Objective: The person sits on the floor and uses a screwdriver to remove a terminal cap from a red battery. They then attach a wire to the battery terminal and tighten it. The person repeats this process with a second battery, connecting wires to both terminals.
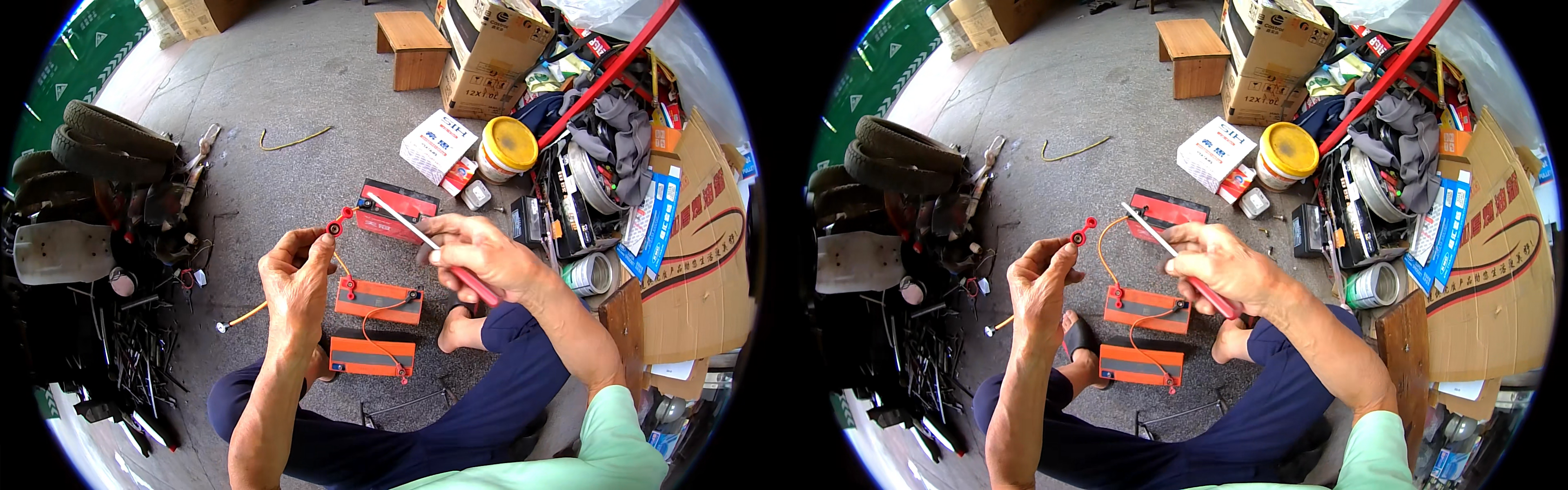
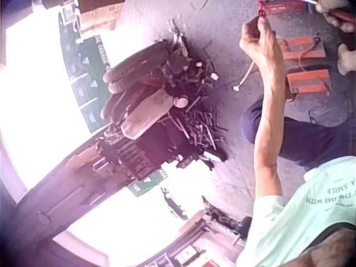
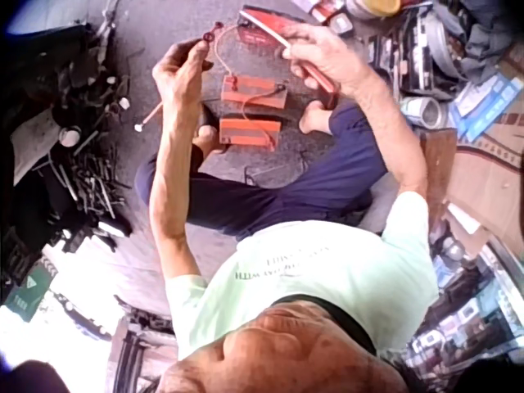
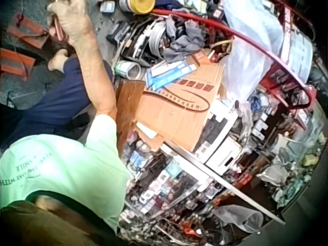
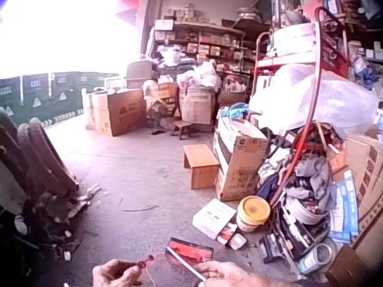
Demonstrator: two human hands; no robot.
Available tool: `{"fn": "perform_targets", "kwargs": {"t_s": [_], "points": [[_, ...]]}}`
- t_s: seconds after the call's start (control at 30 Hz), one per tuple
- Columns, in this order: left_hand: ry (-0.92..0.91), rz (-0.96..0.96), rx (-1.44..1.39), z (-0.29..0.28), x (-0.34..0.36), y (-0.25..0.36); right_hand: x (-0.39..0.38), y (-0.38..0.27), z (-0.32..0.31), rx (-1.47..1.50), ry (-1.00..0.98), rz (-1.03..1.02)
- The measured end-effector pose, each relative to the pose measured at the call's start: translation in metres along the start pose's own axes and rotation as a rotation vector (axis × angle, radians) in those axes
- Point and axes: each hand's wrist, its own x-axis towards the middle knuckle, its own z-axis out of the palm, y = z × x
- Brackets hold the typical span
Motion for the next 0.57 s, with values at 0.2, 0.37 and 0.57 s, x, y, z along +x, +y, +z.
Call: {"fn": "perform_targets", "kwargs": {"t_s": [0.2,0.37,0.57], "points": [[0.048,0.024,0.073,-0.007,0.002,-0.013,-0.022,-0.009,-0.013,-1.200,0.499,-0.729],[0.057,0.027,0.104,-0.007,0.003,-0.017,-0.033,-0.015,-0.015,-1.155,0.556,-0.615],[0.067,0.031,0.135,-0.007,0.004,-0.019,-0.040,-0.017,0.001,-0.839,0.289,-0.706]]}}
